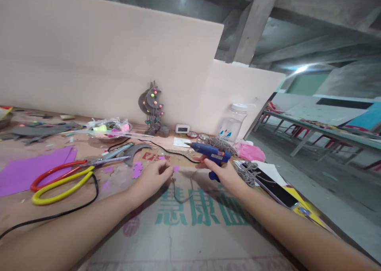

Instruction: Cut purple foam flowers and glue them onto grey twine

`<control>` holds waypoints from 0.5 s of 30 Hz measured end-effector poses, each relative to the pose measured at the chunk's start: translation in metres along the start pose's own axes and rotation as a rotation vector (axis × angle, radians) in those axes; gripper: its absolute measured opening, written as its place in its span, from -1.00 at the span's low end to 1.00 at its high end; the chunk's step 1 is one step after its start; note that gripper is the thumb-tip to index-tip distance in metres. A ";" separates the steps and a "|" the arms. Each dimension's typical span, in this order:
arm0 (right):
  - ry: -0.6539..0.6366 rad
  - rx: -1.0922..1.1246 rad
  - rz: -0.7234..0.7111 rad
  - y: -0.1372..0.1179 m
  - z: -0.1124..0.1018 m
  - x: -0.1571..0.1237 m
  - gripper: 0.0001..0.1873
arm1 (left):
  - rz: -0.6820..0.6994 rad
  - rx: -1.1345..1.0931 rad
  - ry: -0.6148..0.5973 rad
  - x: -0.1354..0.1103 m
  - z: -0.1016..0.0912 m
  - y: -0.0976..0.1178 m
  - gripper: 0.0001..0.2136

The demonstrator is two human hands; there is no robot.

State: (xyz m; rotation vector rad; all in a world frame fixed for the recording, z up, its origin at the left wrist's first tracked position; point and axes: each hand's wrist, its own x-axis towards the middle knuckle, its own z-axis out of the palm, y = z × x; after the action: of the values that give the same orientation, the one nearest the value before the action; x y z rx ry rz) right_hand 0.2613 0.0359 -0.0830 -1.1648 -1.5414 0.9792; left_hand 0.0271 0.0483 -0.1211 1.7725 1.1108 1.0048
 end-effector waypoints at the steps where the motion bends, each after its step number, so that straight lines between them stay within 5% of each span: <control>1: -0.007 0.000 -0.004 0.001 0.002 -0.003 -0.66 | -0.003 0.006 0.012 0.000 0.000 0.000 -0.76; 10: -0.100 -0.119 -0.080 -0.003 0.011 -0.018 -0.66 | -0.002 0.015 0.035 -0.001 -0.005 0.006 -0.77; 15: -0.045 -0.200 -0.140 0.004 0.012 -0.020 -0.78 | 0.008 0.011 0.089 -0.001 -0.007 0.008 -0.79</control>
State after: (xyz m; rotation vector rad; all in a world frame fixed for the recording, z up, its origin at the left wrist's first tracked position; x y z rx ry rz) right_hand 0.2523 0.0166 -0.0937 -1.1594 -1.7633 0.7766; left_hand 0.0234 0.0465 -0.1113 1.7569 1.1671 1.0936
